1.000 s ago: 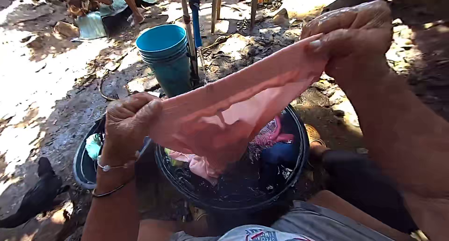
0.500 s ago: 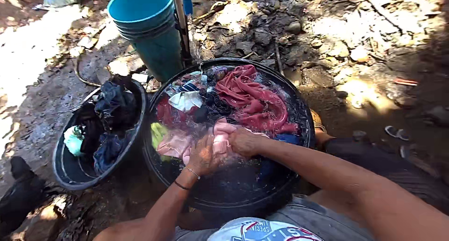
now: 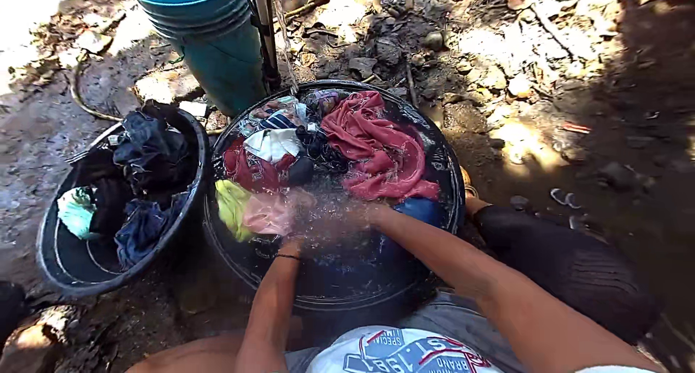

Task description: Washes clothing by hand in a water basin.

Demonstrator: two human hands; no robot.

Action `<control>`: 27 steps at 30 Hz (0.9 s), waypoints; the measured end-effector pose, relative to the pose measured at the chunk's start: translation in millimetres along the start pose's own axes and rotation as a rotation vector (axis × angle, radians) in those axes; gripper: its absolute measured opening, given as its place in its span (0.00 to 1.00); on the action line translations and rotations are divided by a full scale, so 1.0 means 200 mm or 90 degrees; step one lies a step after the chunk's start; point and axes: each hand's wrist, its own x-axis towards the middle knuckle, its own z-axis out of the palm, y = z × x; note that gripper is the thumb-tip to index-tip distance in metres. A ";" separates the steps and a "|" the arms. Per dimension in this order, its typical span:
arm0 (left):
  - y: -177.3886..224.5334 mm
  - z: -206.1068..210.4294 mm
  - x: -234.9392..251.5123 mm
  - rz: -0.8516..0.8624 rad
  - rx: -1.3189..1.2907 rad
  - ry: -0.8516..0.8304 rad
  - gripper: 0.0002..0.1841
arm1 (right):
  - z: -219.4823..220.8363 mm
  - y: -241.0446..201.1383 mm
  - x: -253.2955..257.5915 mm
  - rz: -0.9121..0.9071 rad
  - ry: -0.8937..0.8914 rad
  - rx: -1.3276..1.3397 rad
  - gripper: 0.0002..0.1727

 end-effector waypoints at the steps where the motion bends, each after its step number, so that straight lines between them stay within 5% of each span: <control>1: -0.06 0.06 0.02 0.053 -0.062 0.112 0.26 | -0.03 -0.02 -0.04 -0.021 0.010 -0.042 0.32; 2: -0.08 0.09 0.02 0.096 -0.118 0.212 0.25 | -0.06 -0.03 -0.09 -0.035 0.036 -0.074 0.31; 4: 0.06 -0.12 -0.09 0.010 -0.101 0.065 0.26 | -0.10 -0.03 -0.18 -0.054 0.083 -0.123 0.26; 6: 0.08 -0.16 -0.08 -0.032 -0.031 0.055 0.28 | -0.16 -0.04 -0.26 -0.091 0.134 -0.146 0.20; 10: 0.10 -0.22 0.05 0.062 -0.036 0.002 0.27 | -0.39 -0.23 -0.47 -0.099 0.354 -0.041 0.11; 15: 0.09 -0.33 -0.04 0.210 -0.227 0.115 0.20 | -0.49 -0.29 -0.53 -0.243 0.642 0.596 0.17; 17: 0.11 -0.39 -0.07 0.248 -0.329 0.185 0.21 | -0.38 -0.22 -0.50 -0.166 0.708 0.781 0.12; 19: 0.14 -0.43 -0.13 0.272 -0.485 0.268 0.24 | -0.19 -0.14 -0.47 -0.003 0.691 0.862 0.06; 22: 0.28 -0.50 -0.23 0.357 -0.660 0.298 0.26 | 0.07 -0.19 -0.40 0.125 0.519 0.924 0.21; 25: 0.46 -0.54 -0.36 0.504 -0.637 0.262 0.27 | 0.10 -0.35 -0.32 0.053 0.399 1.091 0.42; 27: 0.60 -0.51 -0.45 0.613 -0.532 0.237 0.31 | 0.10 -0.41 -0.32 -0.062 0.436 1.097 0.31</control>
